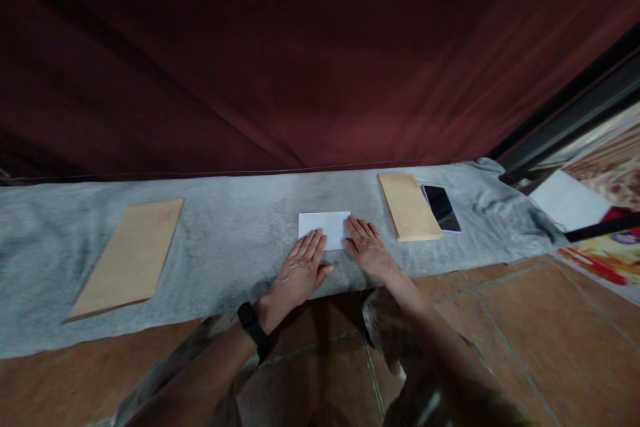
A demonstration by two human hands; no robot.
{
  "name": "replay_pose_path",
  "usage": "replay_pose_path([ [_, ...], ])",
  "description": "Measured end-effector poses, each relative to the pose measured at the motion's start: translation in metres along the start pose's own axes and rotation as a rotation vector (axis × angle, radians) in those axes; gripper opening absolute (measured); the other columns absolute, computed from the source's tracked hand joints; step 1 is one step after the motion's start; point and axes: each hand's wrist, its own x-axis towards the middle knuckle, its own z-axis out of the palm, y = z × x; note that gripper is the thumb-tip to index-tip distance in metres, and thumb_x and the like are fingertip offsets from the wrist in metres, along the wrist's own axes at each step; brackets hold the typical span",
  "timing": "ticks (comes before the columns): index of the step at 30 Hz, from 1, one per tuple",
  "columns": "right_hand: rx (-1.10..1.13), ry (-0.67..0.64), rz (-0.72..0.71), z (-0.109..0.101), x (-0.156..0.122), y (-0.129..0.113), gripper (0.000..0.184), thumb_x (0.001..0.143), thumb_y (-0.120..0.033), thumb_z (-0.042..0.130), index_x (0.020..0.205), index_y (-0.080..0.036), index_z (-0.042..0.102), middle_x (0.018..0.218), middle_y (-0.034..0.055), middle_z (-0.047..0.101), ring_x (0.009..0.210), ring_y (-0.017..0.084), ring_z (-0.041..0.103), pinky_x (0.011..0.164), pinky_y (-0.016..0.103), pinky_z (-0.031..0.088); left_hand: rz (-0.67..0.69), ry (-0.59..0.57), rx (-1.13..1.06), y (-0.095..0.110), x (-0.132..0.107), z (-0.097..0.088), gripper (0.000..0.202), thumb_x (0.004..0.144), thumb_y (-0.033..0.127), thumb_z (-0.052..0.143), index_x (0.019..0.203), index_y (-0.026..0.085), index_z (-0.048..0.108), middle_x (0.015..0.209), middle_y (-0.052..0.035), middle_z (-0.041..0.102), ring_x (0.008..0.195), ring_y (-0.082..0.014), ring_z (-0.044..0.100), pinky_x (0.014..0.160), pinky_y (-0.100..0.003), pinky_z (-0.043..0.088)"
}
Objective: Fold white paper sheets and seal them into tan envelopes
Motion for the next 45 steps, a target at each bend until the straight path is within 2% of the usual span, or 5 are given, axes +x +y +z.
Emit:
replay_pose_path([
  [10, 0.024, 0.056, 0.012, -0.012, 0.017, 0.001, 0.045, 0.104, -0.023, 0.040, 0.147, -0.021, 0.053, 0.155, 0.0078, 0.051, 0.140, 0.022, 0.048, 0.122, 0.046, 0.027, -0.012, -0.039, 0.020, -0.010, 0.018, -0.011, 0.045, 0.102, 0.026, 0.042, 0.145, 0.017, 0.054, 0.155, -0.0112, 0.051, 0.143, -0.0246, 0.048, 0.117, -0.042, 0.042],
  [18, 0.012, 0.095, -0.034, -0.006, 0.023, 0.018, 0.047, 0.104, -0.025, 0.040, 0.150, -0.025, 0.051, 0.159, 0.0066, 0.045, 0.145, 0.023, 0.043, 0.120, 0.044, 0.032, 0.011, -0.059, 0.013, -0.014, 0.016, -0.012, 0.062, 0.091, 0.004, 0.034, 0.149, 0.024, 0.050, 0.158, -0.0082, 0.049, 0.145, -0.0216, 0.045, 0.118, -0.042, 0.039],
  [27, 0.077, 0.107, -0.078, -0.001, 0.024, 0.027, 0.047, 0.102, -0.025, 0.045, 0.149, -0.021, 0.053, 0.160, 0.0091, 0.045, 0.148, 0.022, 0.039, 0.121, 0.043, 0.033, 0.138, -0.017, -0.069, 0.011, 0.021, -0.006, 0.047, 0.104, 0.040, 0.043, 0.147, 0.022, 0.051, 0.160, -0.0071, 0.045, 0.150, -0.0236, 0.038, 0.123, -0.046, 0.033],
  [38, 0.246, 0.034, -0.136, -0.009, 0.030, 0.048, 0.059, 0.087, -0.022, 0.067, 0.145, -0.021, 0.057, 0.157, 0.0113, 0.047, 0.146, 0.024, 0.043, 0.121, 0.043, 0.037, 0.117, -0.010, -0.056, 0.028, 0.022, -0.002, 0.055, 0.101, 0.053, 0.045, 0.149, 0.027, 0.049, 0.156, -0.0085, 0.050, 0.148, -0.0300, 0.040, 0.123, -0.056, 0.029],
  [45, 0.196, 0.056, -0.089, -0.010, 0.031, 0.042, 0.054, 0.089, -0.023, 0.066, 0.143, -0.027, 0.059, 0.156, 0.0082, 0.049, 0.142, 0.025, 0.048, 0.118, 0.046, 0.039, 0.051, 0.016, -0.047, 0.045, 0.026, 0.006, 0.058, 0.099, 0.057, 0.048, 0.149, 0.030, 0.050, 0.151, -0.0124, 0.054, 0.145, -0.0350, 0.042, 0.120, -0.066, 0.026],
])
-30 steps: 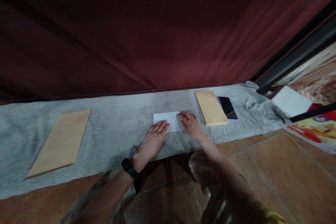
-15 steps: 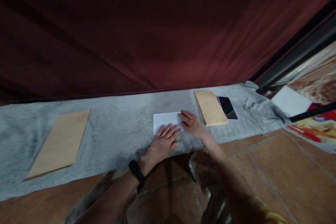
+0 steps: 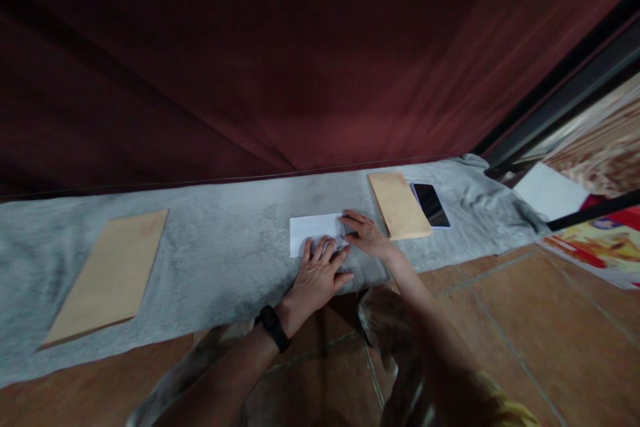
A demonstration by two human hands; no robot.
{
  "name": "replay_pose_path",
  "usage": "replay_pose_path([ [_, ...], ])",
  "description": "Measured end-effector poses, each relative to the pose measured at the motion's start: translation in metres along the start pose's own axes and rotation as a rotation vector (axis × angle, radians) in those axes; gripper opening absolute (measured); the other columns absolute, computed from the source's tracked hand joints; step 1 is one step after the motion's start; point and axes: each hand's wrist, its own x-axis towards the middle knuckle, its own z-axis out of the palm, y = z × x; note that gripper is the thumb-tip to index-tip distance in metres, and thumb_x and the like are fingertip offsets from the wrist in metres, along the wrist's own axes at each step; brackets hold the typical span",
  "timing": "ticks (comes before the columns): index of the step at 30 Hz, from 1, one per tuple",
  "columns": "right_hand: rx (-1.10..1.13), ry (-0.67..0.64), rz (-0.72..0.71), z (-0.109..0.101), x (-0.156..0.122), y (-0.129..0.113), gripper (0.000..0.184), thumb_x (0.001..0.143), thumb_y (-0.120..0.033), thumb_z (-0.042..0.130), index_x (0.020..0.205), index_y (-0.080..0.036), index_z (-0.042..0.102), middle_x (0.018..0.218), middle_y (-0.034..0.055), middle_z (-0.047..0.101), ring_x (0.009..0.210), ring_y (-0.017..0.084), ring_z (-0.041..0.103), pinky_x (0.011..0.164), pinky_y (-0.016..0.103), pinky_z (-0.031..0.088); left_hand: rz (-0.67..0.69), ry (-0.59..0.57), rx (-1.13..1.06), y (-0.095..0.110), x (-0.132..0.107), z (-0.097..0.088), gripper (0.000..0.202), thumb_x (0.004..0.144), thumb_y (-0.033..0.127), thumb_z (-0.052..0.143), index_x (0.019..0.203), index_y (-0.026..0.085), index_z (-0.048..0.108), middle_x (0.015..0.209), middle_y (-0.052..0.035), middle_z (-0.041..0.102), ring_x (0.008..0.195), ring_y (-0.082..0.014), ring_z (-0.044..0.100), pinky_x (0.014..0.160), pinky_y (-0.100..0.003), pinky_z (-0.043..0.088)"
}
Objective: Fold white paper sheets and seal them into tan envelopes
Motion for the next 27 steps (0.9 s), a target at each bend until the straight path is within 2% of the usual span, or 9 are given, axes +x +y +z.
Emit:
replay_pose_path([
  [7, -0.119, 0.042, 0.118, -0.003, 0.005, -0.016, 0.049, 0.097, -0.030, 0.057, 0.146, -0.033, 0.056, 0.158, 0.0034, 0.047, 0.135, 0.027, 0.052, 0.109, 0.048, 0.043, 0.016, 0.000, -0.025, 0.001, -0.001, 0.000, 0.052, 0.102, 0.055, 0.042, 0.147, 0.031, 0.052, 0.156, -0.0053, 0.050, 0.151, -0.0330, 0.035, 0.122, -0.070, 0.020],
  [14, -0.168, 0.138, 0.186, 0.006, 0.011, -0.021, 0.041, 0.101, -0.030, 0.051, 0.140, -0.029, 0.060, 0.154, 0.0031, 0.052, 0.128, 0.027, 0.055, 0.105, 0.045, 0.044, 0.030, -0.009, -0.015, -0.001, -0.002, 0.004, 0.056, 0.102, 0.056, 0.041, 0.151, 0.031, 0.047, 0.158, -0.0041, 0.048, 0.153, -0.0310, 0.031, 0.123, -0.069, 0.017],
  [17, -0.148, 0.193, 0.197, 0.008, 0.010, -0.024, 0.040, 0.101, -0.027, 0.048, 0.139, -0.026, 0.061, 0.151, 0.0059, 0.055, 0.128, 0.028, 0.056, 0.106, 0.046, 0.044, 0.037, -0.018, -0.014, -0.002, -0.003, 0.004, 0.057, 0.102, 0.058, 0.040, 0.151, 0.030, 0.046, 0.159, -0.0045, 0.046, 0.153, -0.0308, 0.030, 0.123, -0.069, 0.018],
  [21, -0.042, 0.236, 0.083, 0.012, 0.008, -0.036, 0.043, 0.104, -0.024, 0.041, 0.142, -0.021, 0.059, 0.151, 0.0084, 0.055, 0.137, 0.022, 0.052, 0.114, 0.042, 0.041, 0.045, -0.018, -0.021, -0.003, -0.003, 0.004, 0.056, 0.102, 0.056, 0.040, 0.150, 0.027, 0.048, 0.157, -0.0058, 0.050, 0.153, -0.0306, 0.031, 0.123, -0.069, 0.017],
  [24, 0.014, 0.143, -0.056, 0.020, 0.005, -0.046, 0.044, 0.106, -0.028, 0.036, 0.144, -0.018, 0.057, 0.155, 0.0074, 0.051, 0.143, 0.017, 0.047, 0.120, 0.037, 0.038, 0.044, -0.014, -0.015, -0.002, -0.004, 0.004, 0.053, 0.102, 0.054, 0.043, 0.145, 0.025, 0.053, 0.151, -0.0076, 0.056, 0.150, -0.0315, 0.036, 0.124, -0.069, 0.015],
  [27, -0.047, 0.064, -0.106, 0.026, 0.000, -0.050, 0.047, 0.107, -0.034, 0.037, 0.148, -0.015, 0.053, 0.159, 0.0098, 0.046, 0.149, 0.019, 0.038, 0.125, 0.040, 0.031, 0.060, -0.017, -0.013, -0.003, -0.004, 0.003, 0.050, 0.102, 0.052, 0.044, 0.142, 0.024, 0.055, 0.146, -0.0086, 0.061, 0.147, -0.0302, 0.041, 0.125, -0.066, 0.015],
])
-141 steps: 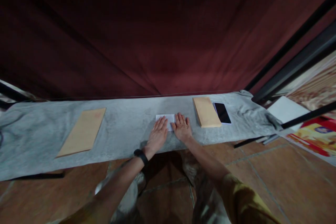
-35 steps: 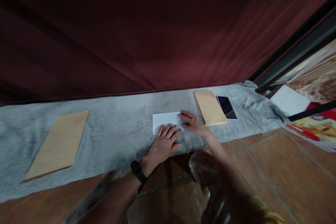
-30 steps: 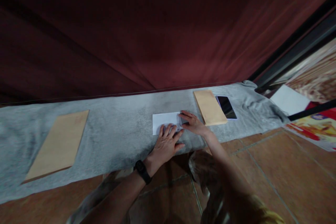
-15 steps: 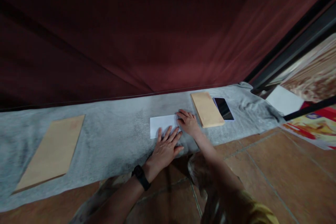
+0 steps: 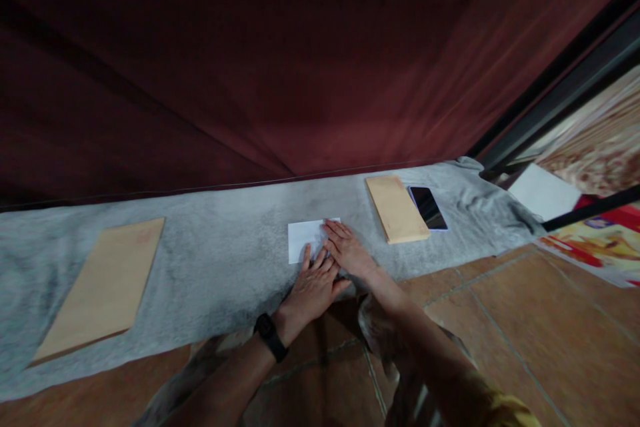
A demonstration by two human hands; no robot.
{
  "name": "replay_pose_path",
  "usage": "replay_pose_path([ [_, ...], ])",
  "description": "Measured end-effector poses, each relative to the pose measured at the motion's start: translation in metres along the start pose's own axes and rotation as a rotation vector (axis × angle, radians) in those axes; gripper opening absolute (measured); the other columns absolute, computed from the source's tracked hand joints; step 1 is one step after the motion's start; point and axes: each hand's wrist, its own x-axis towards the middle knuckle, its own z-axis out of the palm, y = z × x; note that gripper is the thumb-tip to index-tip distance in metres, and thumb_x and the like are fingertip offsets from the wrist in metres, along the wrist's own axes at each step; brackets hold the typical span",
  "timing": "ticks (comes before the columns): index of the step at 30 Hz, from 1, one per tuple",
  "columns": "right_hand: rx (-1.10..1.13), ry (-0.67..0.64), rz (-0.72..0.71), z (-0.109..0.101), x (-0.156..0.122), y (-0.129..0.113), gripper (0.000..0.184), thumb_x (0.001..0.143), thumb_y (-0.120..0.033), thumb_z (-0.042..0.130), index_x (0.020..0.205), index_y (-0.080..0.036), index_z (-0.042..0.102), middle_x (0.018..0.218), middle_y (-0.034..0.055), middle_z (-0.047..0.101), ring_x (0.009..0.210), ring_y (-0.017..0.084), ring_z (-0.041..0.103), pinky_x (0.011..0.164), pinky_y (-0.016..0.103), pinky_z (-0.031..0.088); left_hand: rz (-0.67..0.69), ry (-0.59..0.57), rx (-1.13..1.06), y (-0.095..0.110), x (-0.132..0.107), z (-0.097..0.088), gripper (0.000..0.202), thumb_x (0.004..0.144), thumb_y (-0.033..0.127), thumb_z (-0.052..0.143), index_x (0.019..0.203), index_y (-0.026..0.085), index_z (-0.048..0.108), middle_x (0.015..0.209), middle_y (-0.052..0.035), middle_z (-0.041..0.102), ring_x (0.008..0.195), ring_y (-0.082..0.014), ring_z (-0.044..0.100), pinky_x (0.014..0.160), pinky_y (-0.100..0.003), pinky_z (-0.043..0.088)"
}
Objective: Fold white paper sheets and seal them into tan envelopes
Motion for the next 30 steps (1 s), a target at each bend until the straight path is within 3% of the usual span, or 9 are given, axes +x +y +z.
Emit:
replay_pose_path([
  [7, -0.182, -0.011, 0.067, 0.002, -0.011, 0.000, 0.052, 0.109, -0.041, 0.032, 0.157, -0.021, 0.040, 0.166, 0.0085, 0.031, 0.154, 0.023, 0.029, 0.127, 0.045, 0.024, 0.028, 0.010, 0.020, -0.017, -0.009, 0.001, 0.055, 0.106, 0.044, 0.034, 0.149, 0.012, 0.048, 0.155, -0.0152, 0.051, 0.148, -0.0240, 0.042, 0.125, -0.050, 0.028],
  [11, -0.241, 0.011, 0.087, 0.005, -0.012, -0.001, 0.053, 0.109, -0.042, 0.035, 0.158, -0.021, 0.038, 0.167, 0.0100, 0.028, 0.153, 0.025, 0.031, 0.126, 0.046, 0.025, -0.102, 0.082, 0.063, -0.032, -0.015, 0.004, 0.062, 0.105, 0.046, 0.033, 0.153, 0.007, 0.041, 0.160, -0.0180, 0.042, 0.151, -0.0273, 0.036, 0.123, -0.047, 0.034],
  [19, -0.279, 0.004, 0.146, 0.010, -0.012, -0.003, 0.056, 0.107, -0.046, 0.038, 0.160, -0.025, 0.035, 0.169, 0.0101, 0.023, 0.154, 0.028, 0.030, 0.125, 0.048, 0.024, -0.442, 0.071, 0.135, -0.054, -0.008, 0.000, 0.066, 0.103, 0.041, 0.033, 0.153, -0.002, 0.039, 0.160, -0.0239, 0.038, 0.152, -0.0332, 0.032, 0.125, -0.052, 0.028],
  [26, -0.286, -0.008, 0.151, 0.010, -0.012, -0.005, 0.057, 0.107, -0.045, 0.039, 0.159, -0.024, 0.035, 0.169, 0.0131, 0.021, 0.155, 0.029, 0.027, 0.125, 0.049, 0.023, -0.366, 0.072, 0.088, -0.040, 0.017, -0.002, 0.060, 0.104, 0.034, 0.029, 0.155, 0.004, 0.038, 0.163, -0.0169, 0.035, 0.154, -0.0272, 0.028, 0.127, -0.048, 0.024],
  [30, -0.294, -0.010, 0.157, 0.011, -0.011, -0.005, 0.056, 0.107, -0.044, 0.038, 0.159, -0.023, 0.036, 0.169, 0.0132, 0.023, 0.154, 0.030, 0.028, 0.125, 0.049, 0.023, -0.411, 0.050, 0.081, -0.034, 0.027, 0.004, 0.058, 0.104, 0.034, 0.030, 0.155, 0.007, 0.039, 0.164, -0.0158, 0.035, 0.154, -0.0280, 0.029, 0.127, -0.050, 0.021],
])
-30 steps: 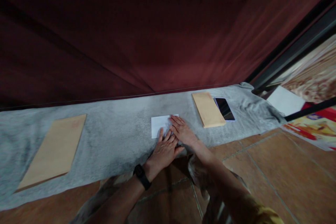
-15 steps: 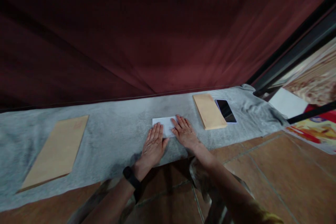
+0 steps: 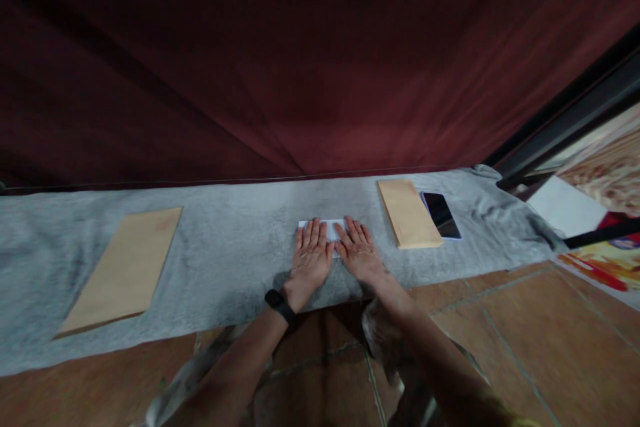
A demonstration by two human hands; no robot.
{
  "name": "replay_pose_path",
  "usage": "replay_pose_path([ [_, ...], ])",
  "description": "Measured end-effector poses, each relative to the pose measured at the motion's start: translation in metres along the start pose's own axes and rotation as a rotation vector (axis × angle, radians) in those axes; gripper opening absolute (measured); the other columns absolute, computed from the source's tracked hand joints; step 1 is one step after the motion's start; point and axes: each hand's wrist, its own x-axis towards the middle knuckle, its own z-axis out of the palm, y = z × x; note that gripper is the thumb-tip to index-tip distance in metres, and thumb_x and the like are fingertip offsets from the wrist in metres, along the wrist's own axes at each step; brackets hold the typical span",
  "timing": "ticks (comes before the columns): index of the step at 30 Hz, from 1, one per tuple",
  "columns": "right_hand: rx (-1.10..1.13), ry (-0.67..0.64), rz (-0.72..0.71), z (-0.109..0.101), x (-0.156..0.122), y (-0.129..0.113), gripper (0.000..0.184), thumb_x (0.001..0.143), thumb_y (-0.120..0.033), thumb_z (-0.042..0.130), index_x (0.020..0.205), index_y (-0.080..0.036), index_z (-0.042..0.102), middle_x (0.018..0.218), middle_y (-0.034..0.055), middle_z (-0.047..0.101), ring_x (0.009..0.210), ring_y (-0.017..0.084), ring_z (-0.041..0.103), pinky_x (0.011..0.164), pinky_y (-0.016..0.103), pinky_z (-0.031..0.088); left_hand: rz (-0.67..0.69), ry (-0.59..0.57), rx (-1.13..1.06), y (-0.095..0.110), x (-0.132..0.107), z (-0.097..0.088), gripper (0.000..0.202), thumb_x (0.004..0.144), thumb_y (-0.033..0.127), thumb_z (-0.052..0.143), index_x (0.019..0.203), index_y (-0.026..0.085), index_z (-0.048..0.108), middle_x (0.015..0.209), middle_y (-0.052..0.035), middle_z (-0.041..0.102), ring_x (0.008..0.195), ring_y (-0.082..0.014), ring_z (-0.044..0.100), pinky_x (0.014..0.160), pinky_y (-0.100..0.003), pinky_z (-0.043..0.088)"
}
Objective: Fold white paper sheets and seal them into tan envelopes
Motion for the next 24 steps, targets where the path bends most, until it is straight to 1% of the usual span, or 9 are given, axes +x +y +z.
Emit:
replay_pose_path([
  [4, 0.007, 0.005, 0.000, 0.001, 0.000, 0.001, 0.057, 0.107, -0.048, 0.037, 0.159, -0.024, 0.035, 0.169, 0.0119, 0.024, 0.154, 0.029, 0.029, 0.125, 0.049, 0.023, -0.012, 0.018, 0.024, -0.004, 0.001, 0.004, 0.061, 0.105, 0.037, 0.029, 0.155, 0.004, 0.038, 0.164, -0.0189, 0.034, 0.154, -0.0294, 0.028, 0.127, -0.051, 0.019],
  [8, 0.011, 0.016, 0.001, 0.002, 0.000, 0.001, 0.057, 0.107, -0.047, 0.036, 0.159, -0.025, 0.035, 0.169, 0.0124, 0.024, 0.154, 0.029, 0.029, 0.125, 0.050, 0.022, -0.054, 0.039, 0.031, -0.011, 0.000, 0.004, 0.068, 0.103, 0.045, 0.033, 0.156, 0.003, 0.035, 0.163, -0.0206, 0.034, 0.155, -0.0304, 0.026, 0.127, -0.050, 0.020],
  [12, 0.018, 0.003, 0.004, 0.000, 0.000, 0.001, 0.057, 0.107, -0.047, 0.036, 0.160, -0.024, 0.035, 0.168, 0.0129, 0.024, 0.154, 0.028, 0.029, 0.125, 0.049, 0.022, -0.072, 0.022, 0.046, -0.018, -0.001, 0.002, 0.072, 0.102, 0.051, 0.034, 0.156, 0.002, 0.036, 0.163, -0.0205, 0.034, 0.155, -0.0309, 0.026, 0.127, -0.049, 0.021],
  [15, 0.020, -0.011, 0.004, -0.002, 0.000, 0.002, 0.057, 0.107, -0.047, 0.038, 0.160, -0.025, 0.034, 0.169, 0.0123, 0.022, 0.154, 0.028, 0.028, 0.125, 0.048, 0.022, -0.076, 0.031, 0.058, -0.023, -0.002, 0.002, 0.073, 0.102, 0.053, 0.033, 0.156, 0.003, 0.035, 0.163, -0.0196, 0.035, 0.155, -0.0305, 0.027, 0.126, -0.049, 0.022],
  [20, -0.004, -0.024, -0.008, -0.005, -0.003, 0.006, 0.059, 0.107, -0.048, 0.039, 0.161, -0.025, 0.032, 0.169, 0.0124, 0.021, 0.154, 0.029, 0.028, 0.125, 0.049, 0.021, -0.072, 0.037, 0.068, -0.031, -0.004, 0.001, 0.074, 0.102, 0.055, 0.033, 0.157, 0.006, 0.035, 0.163, -0.0184, 0.036, 0.154, -0.0299, 0.028, 0.126, -0.049, 0.021],
  [24, -0.021, -0.037, -0.003, -0.006, -0.004, 0.007, 0.060, 0.107, -0.050, 0.037, 0.161, -0.025, 0.032, 0.169, 0.0126, 0.022, 0.155, 0.030, 0.027, 0.125, 0.049, 0.021, -0.076, 0.022, 0.068, -0.035, -0.006, -0.002, 0.075, 0.102, 0.055, 0.032, 0.158, 0.004, 0.033, 0.163, -0.0191, 0.036, 0.154, -0.0296, 0.028, 0.127, -0.049, 0.020],
])
